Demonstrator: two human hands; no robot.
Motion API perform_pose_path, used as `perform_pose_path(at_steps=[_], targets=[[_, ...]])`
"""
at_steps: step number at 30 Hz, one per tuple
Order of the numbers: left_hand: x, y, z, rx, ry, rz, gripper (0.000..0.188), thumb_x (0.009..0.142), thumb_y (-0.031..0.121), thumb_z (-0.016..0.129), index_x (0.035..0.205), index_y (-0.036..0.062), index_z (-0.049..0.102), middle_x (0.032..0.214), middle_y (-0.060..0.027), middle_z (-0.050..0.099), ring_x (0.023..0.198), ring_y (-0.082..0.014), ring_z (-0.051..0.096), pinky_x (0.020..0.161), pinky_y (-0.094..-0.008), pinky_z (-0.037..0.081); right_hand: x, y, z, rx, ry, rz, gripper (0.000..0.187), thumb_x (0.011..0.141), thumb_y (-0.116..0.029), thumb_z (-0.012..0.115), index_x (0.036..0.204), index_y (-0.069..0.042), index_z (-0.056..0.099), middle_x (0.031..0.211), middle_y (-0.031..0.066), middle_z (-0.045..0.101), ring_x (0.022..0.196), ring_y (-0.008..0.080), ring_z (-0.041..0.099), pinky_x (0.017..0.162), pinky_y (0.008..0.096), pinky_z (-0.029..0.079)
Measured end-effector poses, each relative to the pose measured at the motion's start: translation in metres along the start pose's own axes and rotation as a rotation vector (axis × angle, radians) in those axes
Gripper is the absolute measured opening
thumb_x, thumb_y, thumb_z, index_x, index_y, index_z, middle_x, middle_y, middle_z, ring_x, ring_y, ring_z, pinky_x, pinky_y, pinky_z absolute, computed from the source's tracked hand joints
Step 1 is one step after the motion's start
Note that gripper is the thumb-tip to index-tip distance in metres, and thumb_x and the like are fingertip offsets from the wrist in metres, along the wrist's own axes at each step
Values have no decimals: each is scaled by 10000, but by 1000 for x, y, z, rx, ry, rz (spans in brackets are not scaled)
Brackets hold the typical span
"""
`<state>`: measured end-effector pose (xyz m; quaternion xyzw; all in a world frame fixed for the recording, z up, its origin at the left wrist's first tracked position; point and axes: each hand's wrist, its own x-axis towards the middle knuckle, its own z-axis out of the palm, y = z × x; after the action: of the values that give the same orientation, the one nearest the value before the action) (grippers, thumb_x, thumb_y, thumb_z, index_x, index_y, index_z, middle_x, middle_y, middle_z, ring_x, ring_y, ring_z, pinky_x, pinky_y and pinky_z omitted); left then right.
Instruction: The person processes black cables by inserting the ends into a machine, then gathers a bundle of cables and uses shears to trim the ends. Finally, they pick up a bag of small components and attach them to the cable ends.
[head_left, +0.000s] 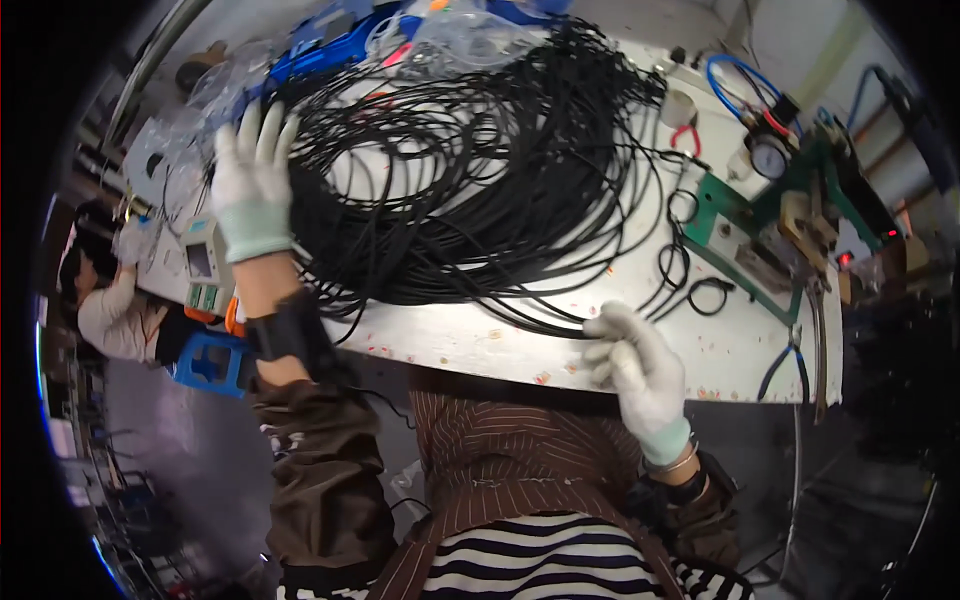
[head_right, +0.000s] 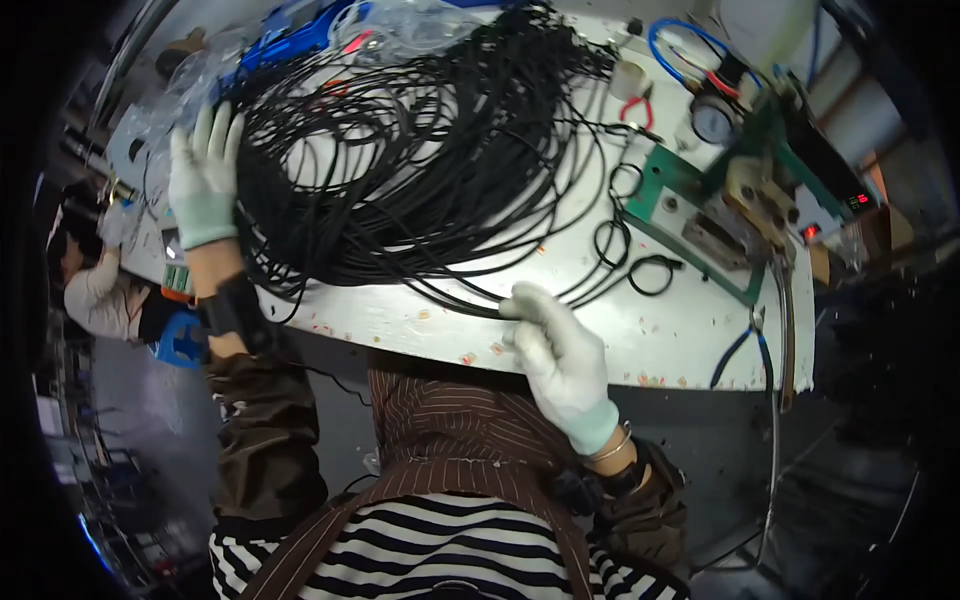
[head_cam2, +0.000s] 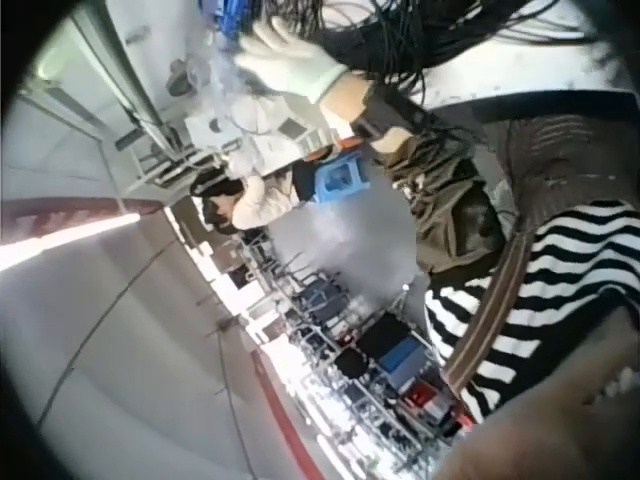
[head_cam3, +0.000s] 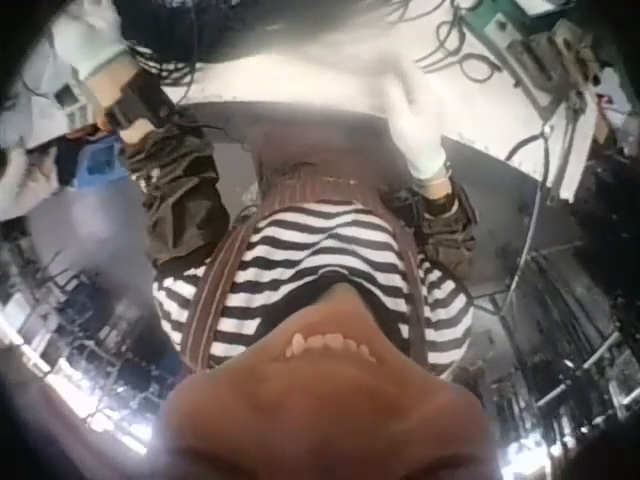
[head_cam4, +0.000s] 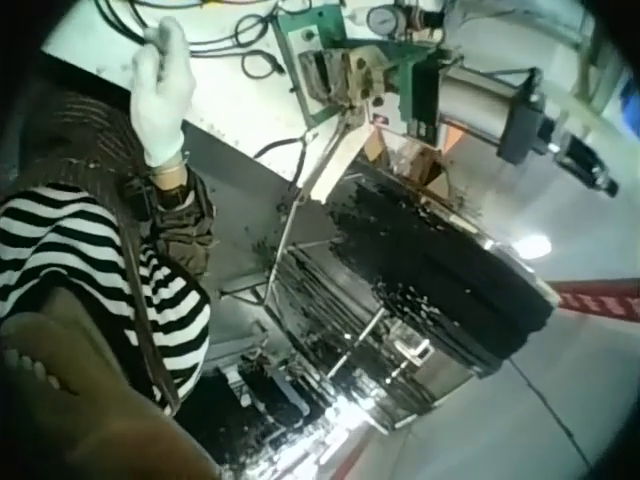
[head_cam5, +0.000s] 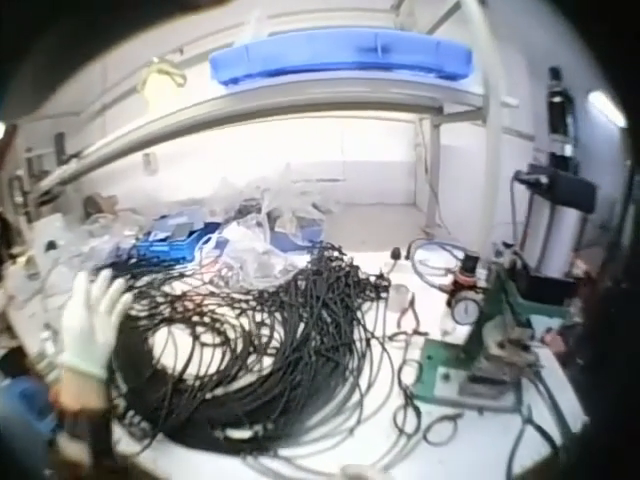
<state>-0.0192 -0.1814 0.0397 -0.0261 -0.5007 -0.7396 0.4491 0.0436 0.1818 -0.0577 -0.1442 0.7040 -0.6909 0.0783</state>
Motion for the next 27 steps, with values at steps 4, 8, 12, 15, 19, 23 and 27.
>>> perform_pose_path(at_steps=[4, 8, 12, 15, 19, 23, 27], targets=[[-54, -21, 13, 429, -24, 41, 501, 933, 204, 479, 1308, -80, 307, 1177, -199, 535, 963, -253, 584, 878, -307, 463, 2, -2, -15, 167, 267, -28, 206, 889, -67, 518, 1040, 58, 578, 921, 112, 621, 768, 98, 585, 648, 212, 474], [-122, -38, 66, 752, -363, 146, 500, 848, 121, 583, 1281, -40, 393, 1119, -161, 576, 877, -230, 603, 814, -289, 471, -7, 6, -37, 97, 231, 35, 216, 920, -45, 435, 1077, 58, 542, 951, 115, 612, 736, 107, 575, 622, 214, 471], [-166, -53, 107, 966, -1357, 183, 271, 763, 154, 635, 995, 25, 579, 872, -92, 608, 684, -214, 605, 597, -284, 463, -13, 14, -50, -18, 323, 107, 199, 917, -47, 447, 1046, 61, 554, 881, 108, 620, 683, 105, 574, 602, 213, 473], [-199, -65, 117, 1043, -1446, 332, 187, 729, 162, 637, 853, 39, 570, 713, -78, 572, 581, -244, 575, 511, -312, 445, -15, 13, -53, 11, 414, 64, 186, 913, -48, 458, 1026, 52, 568, 828, 106, 622, 643, 99, 573, 575, 206, 477], [-209, -77, 122, 1312, -1505, 562, 111, 722, 144, 615, 753, 58, 552, 616, -43, 526, 514, -207, 543, 450, -305, 419, -16, 20, -53, -84, 342, 7, 183, 911, -58, 471, 1023, 50, 568, 827, 115, 622, 625, 99, 579, 526, 198, 476], [-198, -78, 122, 1167, -1331, 394, 94, 699, 121, 621, 700, 81, 536, 582, -21, 503, 450, -169, 491, 401, -296, 378, -14, 11, -60, 28, 267, 204, 185, 908, -66, 480, 1017, 55, 569, 789, 122, 621, 588, 101, 580, 474, 199, 470], [-202, -31, 124, 891, -1090, 552, 115, 678, 114, 642, 708, 86, 535, 572, -16, 490, 442, -170, 481, 406, -295, 370, -4, -2, -59, 479, 321, 44, 193, 902, -107, 513, 947, 61, 598, 772, 123, 637, 558, 100, 580, 454, 196, 461]])
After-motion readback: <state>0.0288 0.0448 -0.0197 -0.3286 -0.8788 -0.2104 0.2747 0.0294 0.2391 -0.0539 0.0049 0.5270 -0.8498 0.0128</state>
